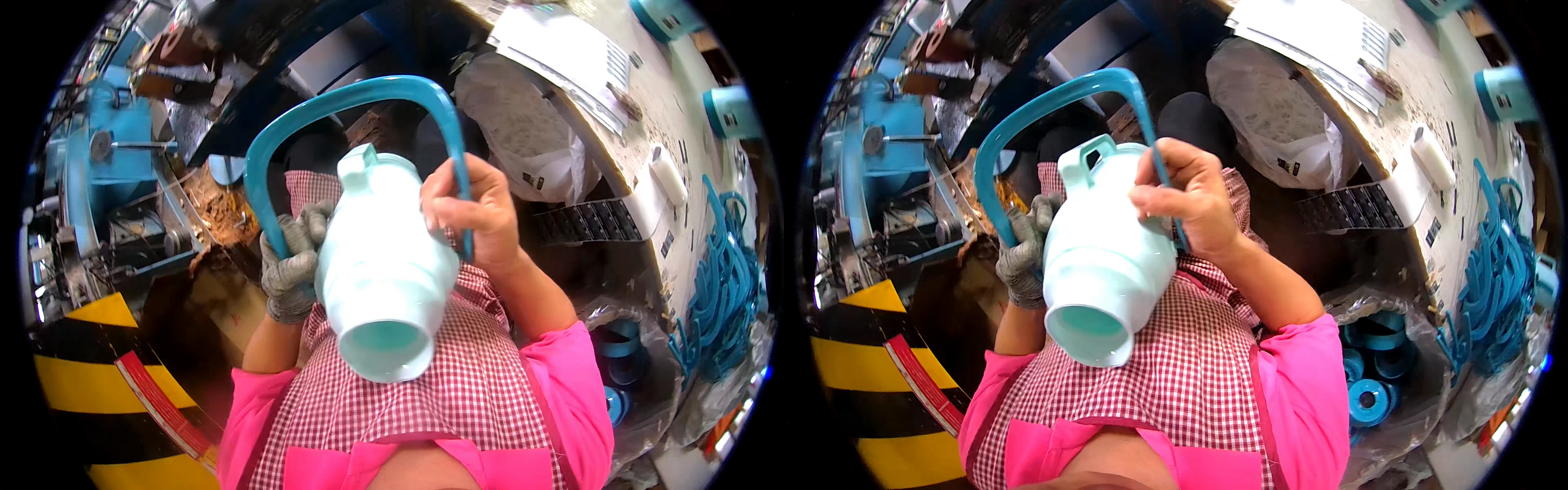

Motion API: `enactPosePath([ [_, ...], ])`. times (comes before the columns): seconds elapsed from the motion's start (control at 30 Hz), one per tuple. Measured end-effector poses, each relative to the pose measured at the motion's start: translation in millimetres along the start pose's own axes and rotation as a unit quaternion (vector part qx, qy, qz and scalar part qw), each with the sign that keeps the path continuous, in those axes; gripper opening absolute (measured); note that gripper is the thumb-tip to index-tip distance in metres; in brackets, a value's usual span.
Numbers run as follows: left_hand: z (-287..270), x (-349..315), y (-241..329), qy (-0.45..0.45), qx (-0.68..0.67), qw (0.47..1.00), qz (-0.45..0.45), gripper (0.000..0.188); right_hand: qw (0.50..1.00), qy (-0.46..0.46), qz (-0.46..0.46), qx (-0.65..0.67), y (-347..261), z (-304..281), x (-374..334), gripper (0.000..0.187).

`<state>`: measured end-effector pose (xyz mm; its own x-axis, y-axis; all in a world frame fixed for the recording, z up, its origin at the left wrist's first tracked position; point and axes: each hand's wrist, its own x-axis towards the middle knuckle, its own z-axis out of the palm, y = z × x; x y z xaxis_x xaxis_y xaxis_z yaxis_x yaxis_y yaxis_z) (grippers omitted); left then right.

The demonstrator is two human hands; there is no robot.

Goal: The person assembles light blue plastic containers by attaching handles and screwing on lids. They repeatedly pick up a container body, attach a handle, and secure a lid, then place the finished unit on a nearby table.

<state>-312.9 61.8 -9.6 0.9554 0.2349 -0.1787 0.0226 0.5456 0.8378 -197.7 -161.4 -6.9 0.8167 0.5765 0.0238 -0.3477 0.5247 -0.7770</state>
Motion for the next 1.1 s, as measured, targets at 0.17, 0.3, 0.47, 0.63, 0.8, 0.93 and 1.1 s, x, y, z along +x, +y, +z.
enactPosePath([
  [0.17, 16, -9, 12, -0.051, 0.035, 0.998, -0.007, 0.017, 0.998, 0.005, 0.033, 0.052, 4, -3, -11, 0.018],
  [0.3, 9, -9, 4, -0.111, 0.052, 0.992, -0.003, 0.021, 0.996, -0.016, 0.012, 0.082, 13, -11, -22, 0.019],
  [0.47, 18, -25, 0, -0.055, 0.066, 0.996, 0.013, 0.021, 0.998, -0.04, -0.002, 0.045, 15, -9, -20, 0.019],
  [0.63, 38, -11, 9, 0.072, 0.05, 0.996, -0.023, 0.022, 0.999, 0.012, 0.026, 0.036, 17, -5, -23, 0.025],
  [0.8, 24, -23, -5, 0.014, 0.062, 0.994, 0.088, 0.035, 0.999, -0.009, -0.025, 0.027, 20, -3, -17, 0.064],
  [0.93, 17, -19, -9, -0.017, 0.071, 0.989, 0.126, 0.021, 0.998, -0.01, -0.062, 0.025, 22, -3, -15, 0.07],
  [1.1, 31, 24, 25, -0.076, 0.191, 0.976, 0.076, 0.02, 0.98, 0.165, -0.061, 0.093, 26, 1, -24, 0.059],
])
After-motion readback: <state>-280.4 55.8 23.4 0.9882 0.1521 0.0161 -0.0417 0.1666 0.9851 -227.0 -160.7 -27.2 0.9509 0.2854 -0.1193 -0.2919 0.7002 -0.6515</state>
